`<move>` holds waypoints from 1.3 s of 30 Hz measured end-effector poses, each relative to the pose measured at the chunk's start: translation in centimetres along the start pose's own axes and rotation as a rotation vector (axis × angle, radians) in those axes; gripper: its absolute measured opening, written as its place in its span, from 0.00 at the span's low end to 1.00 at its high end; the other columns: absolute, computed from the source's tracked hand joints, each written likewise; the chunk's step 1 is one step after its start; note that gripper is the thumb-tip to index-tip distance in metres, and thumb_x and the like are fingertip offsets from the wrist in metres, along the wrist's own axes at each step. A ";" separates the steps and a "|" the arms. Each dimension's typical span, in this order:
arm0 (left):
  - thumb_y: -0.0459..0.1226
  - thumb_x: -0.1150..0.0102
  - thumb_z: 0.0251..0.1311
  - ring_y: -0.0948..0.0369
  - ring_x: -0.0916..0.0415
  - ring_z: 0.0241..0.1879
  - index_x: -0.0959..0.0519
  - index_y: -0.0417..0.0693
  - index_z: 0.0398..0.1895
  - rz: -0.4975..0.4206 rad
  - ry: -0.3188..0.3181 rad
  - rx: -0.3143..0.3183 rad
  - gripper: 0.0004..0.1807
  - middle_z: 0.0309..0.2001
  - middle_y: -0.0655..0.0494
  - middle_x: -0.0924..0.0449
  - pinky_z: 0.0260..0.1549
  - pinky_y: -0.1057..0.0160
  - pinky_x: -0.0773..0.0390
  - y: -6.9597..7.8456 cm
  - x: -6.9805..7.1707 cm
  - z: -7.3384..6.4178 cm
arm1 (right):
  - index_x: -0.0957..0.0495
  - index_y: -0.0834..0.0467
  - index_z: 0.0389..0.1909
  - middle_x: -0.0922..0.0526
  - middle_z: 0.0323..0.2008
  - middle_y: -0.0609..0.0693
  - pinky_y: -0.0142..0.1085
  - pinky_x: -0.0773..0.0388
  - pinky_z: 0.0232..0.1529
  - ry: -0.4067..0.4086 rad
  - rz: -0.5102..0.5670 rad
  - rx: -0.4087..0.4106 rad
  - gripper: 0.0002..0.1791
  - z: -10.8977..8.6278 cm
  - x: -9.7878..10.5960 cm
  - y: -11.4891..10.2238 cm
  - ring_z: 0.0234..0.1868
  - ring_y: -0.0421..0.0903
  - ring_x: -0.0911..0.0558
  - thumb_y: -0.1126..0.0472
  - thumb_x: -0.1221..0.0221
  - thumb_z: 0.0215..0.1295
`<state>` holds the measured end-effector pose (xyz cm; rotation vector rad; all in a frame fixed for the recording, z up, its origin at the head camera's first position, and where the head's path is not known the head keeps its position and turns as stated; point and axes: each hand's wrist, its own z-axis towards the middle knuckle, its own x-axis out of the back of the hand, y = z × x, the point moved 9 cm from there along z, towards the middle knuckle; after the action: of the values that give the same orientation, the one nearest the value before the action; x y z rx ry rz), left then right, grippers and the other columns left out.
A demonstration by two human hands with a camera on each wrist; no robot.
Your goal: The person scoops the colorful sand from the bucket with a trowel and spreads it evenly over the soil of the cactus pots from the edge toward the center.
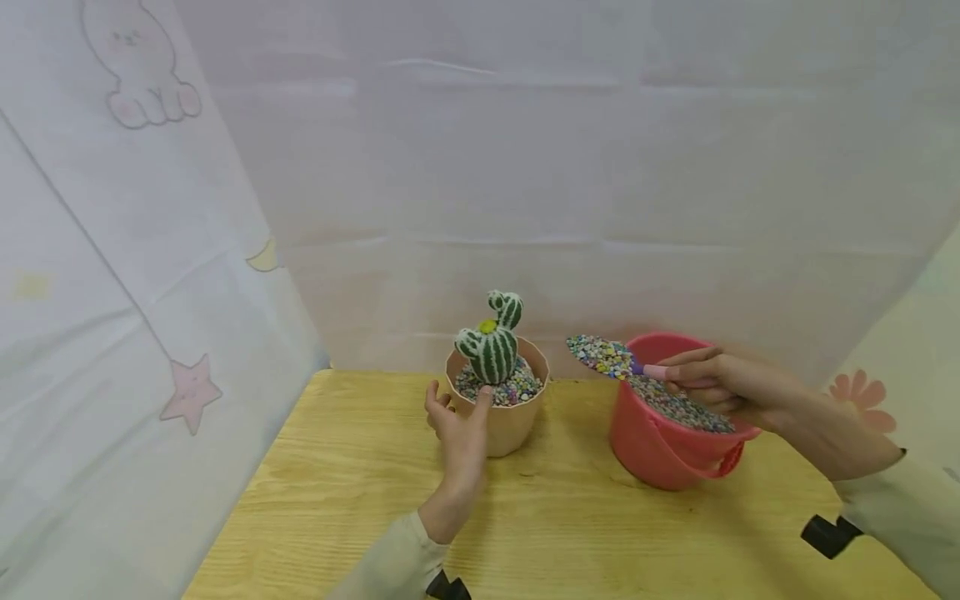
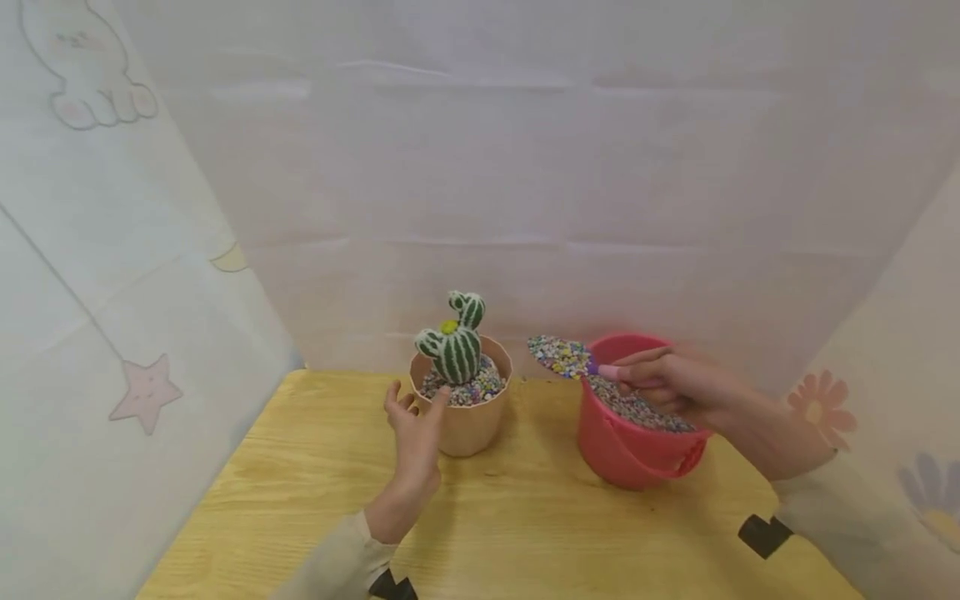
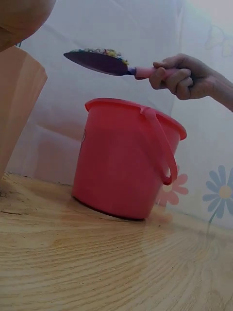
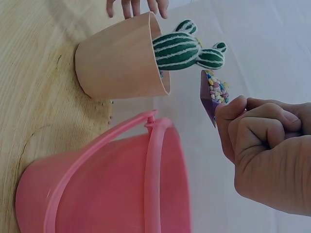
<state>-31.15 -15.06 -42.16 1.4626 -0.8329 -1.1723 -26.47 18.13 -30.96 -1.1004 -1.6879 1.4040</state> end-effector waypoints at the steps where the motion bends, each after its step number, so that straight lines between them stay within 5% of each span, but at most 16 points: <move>1: 0.44 0.31 0.64 0.42 0.47 0.68 0.52 0.51 0.80 0.000 -0.006 0.000 0.48 0.70 0.39 0.49 0.65 0.42 0.40 -0.3 -0.1 0.0 | 0.22 0.71 0.59 0.17 0.36 0.53 0.31 0.52 0.18 0.012 0.001 -0.008 0.17 0.2 -0.1 0.1 0.15 0.40 0.48 0.65 0.48 0.79; 8: 0.37 0.34 0.66 0.43 0.45 0.68 0.46 0.48 0.79 -0.007 -0.038 -0.036 0.43 0.69 0.41 0.48 0.66 0.42 0.41 -0.7 -0.2 0.2 | 0.28 0.74 0.64 0.17 0.38 0.54 0.29 0.48 0.19 0.064 0.000 -0.058 0.23 1.7 -0.7 0.8 0.15 0.38 0.44 0.63 0.44 0.77; 12: 0.37 0.40 0.70 0.45 0.48 0.70 0.49 0.51 0.81 -0.018 -0.087 -0.004 0.41 0.71 0.43 0.50 0.67 0.43 0.41 -1.0 -0.5 0.7 | 0.27 0.74 0.63 0.18 0.37 0.54 0.30 0.49 0.19 0.054 0.001 -0.057 0.21 2.2 -1.0 1.0 0.16 0.39 0.46 0.63 0.46 0.78; 17: 0.37 0.46 0.74 0.46 0.48 0.73 0.48 0.51 0.81 -0.057 -0.153 0.036 0.36 0.76 0.47 0.50 0.69 0.46 0.42 -1.3 -0.5 2.2 | 0.24 0.71 0.62 0.17 0.38 0.54 0.31 0.49 0.19 0.074 -0.005 -0.058 0.19 2.6 -1.4 1.0 0.15 0.39 0.46 0.63 0.46 0.78; 24: 0.35 0.51 0.74 0.47 0.45 0.73 0.41 0.41 0.77 -0.076 -0.178 -0.013 0.30 0.74 0.43 0.41 0.69 0.49 0.42 -1.1 0.5 4.7 | 0.20 0.68 0.58 0.15 0.48 0.52 0.30 0.46 0.19 0.142 -0.015 -0.083 0.16 3.6 -1.6 1.2 0.15 0.38 0.46 0.63 0.44 0.76; 34: 0.38 0.55 0.77 0.52 0.46 0.74 0.38 0.41 0.76 -0.024 -0.262 -0.007 0.27 0.75 0.47 0.39 0.71 0.51 0.45 -1.5 0.7 6.6 | 0.20 0.69 0.49 0.17 0.38 0.54 0.29 0.45 0.17 0.147 -0.012 -0.051 0.12 4.4 -2.3 1.2 0.14 0.37 0.43 0.63 0.45 0.77; 39: 0.39 0.53 0.76 0.50 0.40 0.71 0.33 0.45 0.75 -0.010 -0.287 0.014 0.27 0.73 0.49 0.35 0.67 0.46 0.38 -1.9 0.5 7.4 | 0.19 0.71 0.48 0.20 0.32 0.52 0.30 0.47 0.16 0.152 -0.050 -0.037 0.13 4.9 -2.5 1.1 0.13 0.36 0.43 0.63 0.45 0.77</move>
<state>-38.19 -17.28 -44.02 1.3279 -1.0315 -1.4073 -29.63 13.92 -32.95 -1.1474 -1.6276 1.2305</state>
